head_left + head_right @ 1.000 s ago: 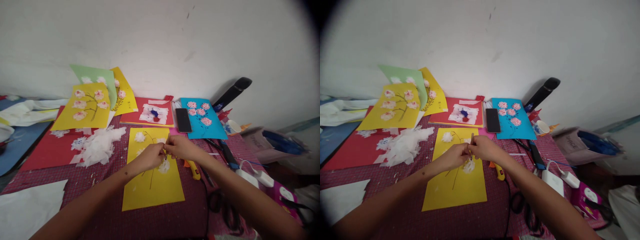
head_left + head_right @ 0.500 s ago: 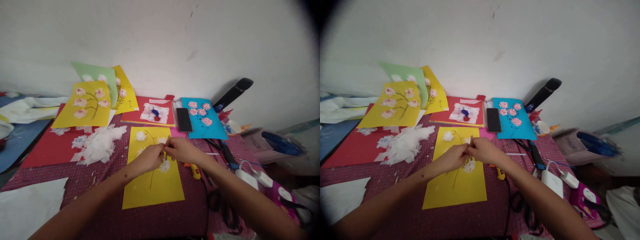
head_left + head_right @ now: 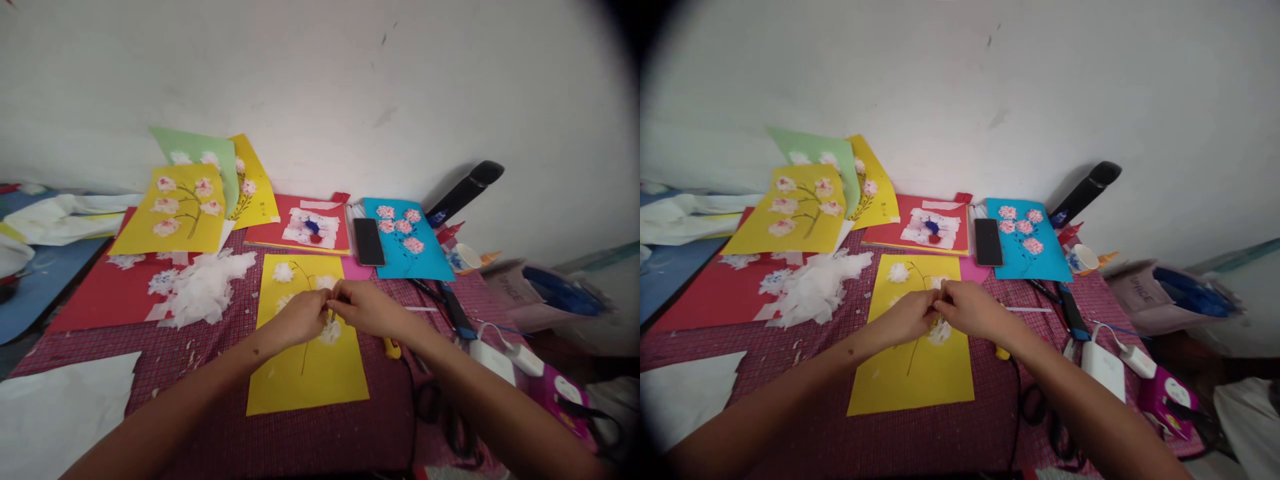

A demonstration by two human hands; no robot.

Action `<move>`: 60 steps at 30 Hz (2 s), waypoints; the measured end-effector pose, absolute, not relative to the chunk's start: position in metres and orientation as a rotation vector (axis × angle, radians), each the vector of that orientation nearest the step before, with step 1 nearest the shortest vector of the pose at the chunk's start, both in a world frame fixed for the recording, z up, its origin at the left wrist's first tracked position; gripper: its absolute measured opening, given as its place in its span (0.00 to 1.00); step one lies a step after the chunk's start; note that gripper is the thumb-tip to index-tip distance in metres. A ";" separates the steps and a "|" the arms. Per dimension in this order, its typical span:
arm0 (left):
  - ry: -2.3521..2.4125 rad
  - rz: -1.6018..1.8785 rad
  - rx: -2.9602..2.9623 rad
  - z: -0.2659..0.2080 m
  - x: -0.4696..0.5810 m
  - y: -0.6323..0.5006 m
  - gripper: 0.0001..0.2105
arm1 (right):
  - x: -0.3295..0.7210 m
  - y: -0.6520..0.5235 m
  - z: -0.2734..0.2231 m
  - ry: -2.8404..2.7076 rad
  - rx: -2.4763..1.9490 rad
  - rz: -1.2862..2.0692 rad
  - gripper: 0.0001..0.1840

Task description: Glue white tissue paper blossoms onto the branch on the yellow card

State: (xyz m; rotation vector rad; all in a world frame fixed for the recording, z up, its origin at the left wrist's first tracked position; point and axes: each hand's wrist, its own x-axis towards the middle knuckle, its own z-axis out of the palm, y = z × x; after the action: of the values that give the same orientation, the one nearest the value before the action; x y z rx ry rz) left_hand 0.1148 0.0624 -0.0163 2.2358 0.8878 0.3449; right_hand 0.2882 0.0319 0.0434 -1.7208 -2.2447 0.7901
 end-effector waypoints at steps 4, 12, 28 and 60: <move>0.875 0.358 2.230 -0.017 0.116 0.063 0.10 | 0.290 0.030 0.042 -2.202 -1.721 0.786 0.08; 0.915 0.444 2.248 -0.001 0.103 0.039 0.10 | 0.293 0.018 0.060 -2.011 -1.702 0.735 0.10; 1.729 0.206 2.659 0.010 -0.068 0.049 0.15 | 0.239 -0.118 0.011 -1.640 -1.575 0.830 0.11; 1.508 0.717 1.685 0.026 -0.092 0.052 0.09 | 0.166 -0.050 0.021 -1.519 -1.157 1.145 0.11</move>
State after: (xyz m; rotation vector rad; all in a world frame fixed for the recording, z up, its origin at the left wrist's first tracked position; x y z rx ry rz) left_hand -0.0923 0.0520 0.0260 1.6851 1.5078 0.7166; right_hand 0.1664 -0.0500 0.0212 -1.1575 -1.5192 1.1452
